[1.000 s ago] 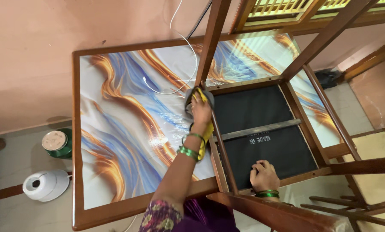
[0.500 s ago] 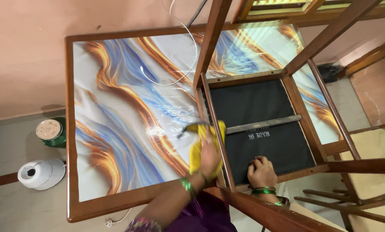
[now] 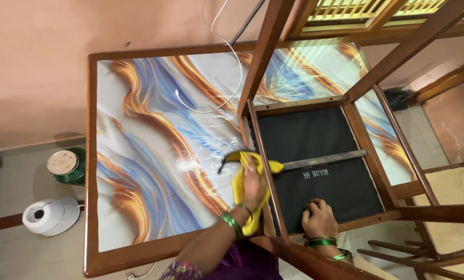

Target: The person wipes the wooden frame and seat of a chair with a yellow cloth. They then wipe the glass tabletop and the underside of the chair while it is inverted on the table.

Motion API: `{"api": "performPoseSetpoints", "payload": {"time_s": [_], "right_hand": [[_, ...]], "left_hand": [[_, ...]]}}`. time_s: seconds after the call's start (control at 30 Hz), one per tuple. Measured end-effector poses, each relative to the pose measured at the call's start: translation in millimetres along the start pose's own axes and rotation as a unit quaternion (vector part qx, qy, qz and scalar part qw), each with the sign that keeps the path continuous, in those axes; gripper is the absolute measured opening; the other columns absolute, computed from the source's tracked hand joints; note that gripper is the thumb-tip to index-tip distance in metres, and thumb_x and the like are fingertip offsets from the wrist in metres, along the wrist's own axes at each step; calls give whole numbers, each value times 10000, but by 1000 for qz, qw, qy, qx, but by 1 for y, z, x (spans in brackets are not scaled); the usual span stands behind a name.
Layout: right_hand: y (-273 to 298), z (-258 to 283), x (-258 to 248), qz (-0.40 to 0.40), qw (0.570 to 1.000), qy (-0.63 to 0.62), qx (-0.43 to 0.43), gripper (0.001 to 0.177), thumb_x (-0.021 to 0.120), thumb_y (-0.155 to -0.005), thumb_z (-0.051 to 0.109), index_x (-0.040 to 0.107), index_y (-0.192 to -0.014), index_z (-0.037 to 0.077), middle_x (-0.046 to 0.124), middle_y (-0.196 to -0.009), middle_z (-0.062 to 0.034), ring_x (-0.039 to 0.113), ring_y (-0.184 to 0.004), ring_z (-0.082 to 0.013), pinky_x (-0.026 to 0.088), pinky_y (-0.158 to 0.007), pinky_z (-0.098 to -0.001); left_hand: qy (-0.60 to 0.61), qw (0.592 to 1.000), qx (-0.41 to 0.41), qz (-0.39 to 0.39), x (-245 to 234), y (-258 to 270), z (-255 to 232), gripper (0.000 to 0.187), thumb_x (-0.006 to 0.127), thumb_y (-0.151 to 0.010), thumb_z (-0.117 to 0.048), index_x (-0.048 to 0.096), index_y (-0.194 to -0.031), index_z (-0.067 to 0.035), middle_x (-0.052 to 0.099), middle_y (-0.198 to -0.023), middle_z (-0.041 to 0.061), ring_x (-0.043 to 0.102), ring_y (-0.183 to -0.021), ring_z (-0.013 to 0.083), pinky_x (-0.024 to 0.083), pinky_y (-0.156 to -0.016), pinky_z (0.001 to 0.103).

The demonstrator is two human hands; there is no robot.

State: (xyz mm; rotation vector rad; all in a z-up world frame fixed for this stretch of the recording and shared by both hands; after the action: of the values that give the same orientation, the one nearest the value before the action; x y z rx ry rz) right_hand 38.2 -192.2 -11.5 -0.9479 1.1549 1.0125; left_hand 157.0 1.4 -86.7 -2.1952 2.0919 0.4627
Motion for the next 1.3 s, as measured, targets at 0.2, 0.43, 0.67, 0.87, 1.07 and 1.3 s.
{"api": "performPoseSetpoints", "payload": {"time_s": [0.2, 0.43, 0.67, 0.87, 1.07, 1.3], "right_hand": [[2, 0, -2, -36, 998, -48, -28, 190, 618, -833, 175, 776, -935, 148, 700, -1161, 10, 661, -1075, -249, 578, -833, -400], [1, -1, -1, -48, 997, -46, -34, 173, 626, -825, 171, 775, -906, 137, 702, -1158, -3, 661, -1084, -258, 577, -850, -405], [0, -1, 2, -34, 999, -22, -20, 169, 633, -832, 185, 787, -892, 150, 698, -1156, 10, 653, -1104, -240, 570, -860, -404], [1, -4, 7, -28, 999, -18, -7, 160, 636, -835, 203, 782, -886, 164, 692, -1157, 34, 645, -1111, -221, 568, -875, -403], [1, -9, 11, -19, 1000, -23, -6, 172, 640, -810, 221, 784, -896, 182, 680, -1175, 35, 636, -1118, -222, 570, -858, -420], [-3, -9, 15, -37, 999, -38, 5, 188, 619, -844, 230, 785, -915, 178, 689, -1164, 23, 638, -1118, -238, 567, -865, -431]], "left_hand": [[-101, 989, 72, -81, -3, -133, 4, 904, 623, -950, -274, 91, -1616, 25, 271, -1535, 432, 437, -1333, 577, 430, -1094, 522], [-93, 992, -59, -69, -25, -132, -36, 850, 613, -927, -261, 177, -1603, 12, 438, -1534, 292, 547, -1320, 439, 462, -1100, 474], [-114, 986, 90, -81, -2, -63, 7, 925, 673, -906, -214, 102, -1565, 96, 286, -1595, 368, 405, -1437, 465, 392, -1169, 445], [-101, 995, 3, 20, 11, 43, 33, 1000, 656, -899, -270, 29, -1594, 83, 215, -1620, 357, 295, -1489, 458, 327, -1203, 431], [-143, 985, -32, 87, 1, 96, 11, 1110, 733, -851, -344, -5, -1540, 115, 179, -1596, 342, 175, -1527, 449, 236, -1248, 423], [-173, 983, 56, 26, -9, -7, 13, 1079, 711, -886, -406, 84, -1566, 148, 192, -1631, 344, 202, -1540, 411, 252, -1247, 399]]}}
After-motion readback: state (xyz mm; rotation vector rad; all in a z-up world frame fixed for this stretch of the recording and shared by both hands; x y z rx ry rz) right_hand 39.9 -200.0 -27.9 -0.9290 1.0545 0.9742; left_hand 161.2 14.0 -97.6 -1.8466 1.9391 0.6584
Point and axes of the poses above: each hand's wrist, its own y-axis away from the middle knuckle, its own x-axis out of the palm, z = x × y, the point moved 2 cm from there along -y, towards the middle knuckle
